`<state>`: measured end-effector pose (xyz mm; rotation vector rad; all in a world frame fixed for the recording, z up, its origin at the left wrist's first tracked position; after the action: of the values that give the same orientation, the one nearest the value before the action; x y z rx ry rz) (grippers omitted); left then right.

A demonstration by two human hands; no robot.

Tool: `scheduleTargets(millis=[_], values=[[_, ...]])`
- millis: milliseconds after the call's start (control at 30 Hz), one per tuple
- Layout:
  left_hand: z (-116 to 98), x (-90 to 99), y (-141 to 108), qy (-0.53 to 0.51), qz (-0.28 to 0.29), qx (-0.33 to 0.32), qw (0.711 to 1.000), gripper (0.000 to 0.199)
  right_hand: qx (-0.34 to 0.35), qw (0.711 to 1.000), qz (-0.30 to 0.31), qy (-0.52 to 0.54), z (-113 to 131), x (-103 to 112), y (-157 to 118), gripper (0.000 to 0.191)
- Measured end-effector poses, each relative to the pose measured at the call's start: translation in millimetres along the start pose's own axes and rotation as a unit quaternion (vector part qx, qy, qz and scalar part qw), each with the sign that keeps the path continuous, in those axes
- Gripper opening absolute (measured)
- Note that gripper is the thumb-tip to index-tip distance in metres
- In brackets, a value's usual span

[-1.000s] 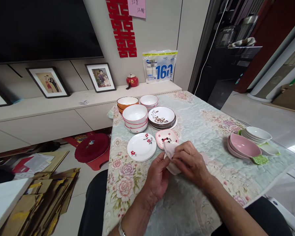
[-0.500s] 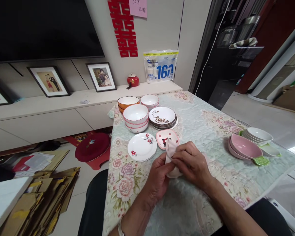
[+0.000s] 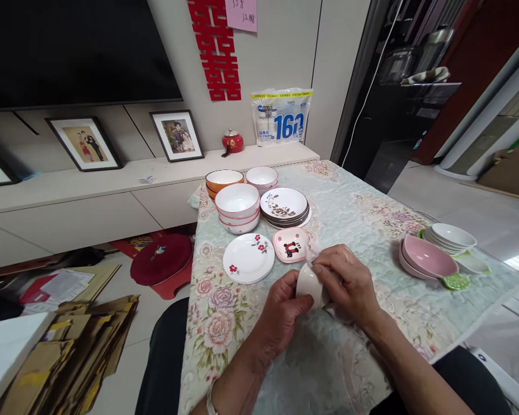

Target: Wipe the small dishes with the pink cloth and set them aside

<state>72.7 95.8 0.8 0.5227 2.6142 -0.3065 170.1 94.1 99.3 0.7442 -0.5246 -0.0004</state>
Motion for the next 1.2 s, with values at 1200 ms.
scheduleTargets(millis=[1200], values=[[1.1,15.8,7.4,-0.073,-0.06,-0.008,0.996,0.041,-0.007,1.0,0.021,-0.013,-10.0,-11.1,-1.8,0.011]])
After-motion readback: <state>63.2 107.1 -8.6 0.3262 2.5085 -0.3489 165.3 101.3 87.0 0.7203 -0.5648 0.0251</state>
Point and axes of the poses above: each hand's wrist, its own y-axis towards the middle knuckle, its own x-axis out of the back of the hand, z = x × y, the point moved 10 cm from there along y, towards the middle knuckle, and after that the axes turned 11 degrees about y, right-handed, at the moved point
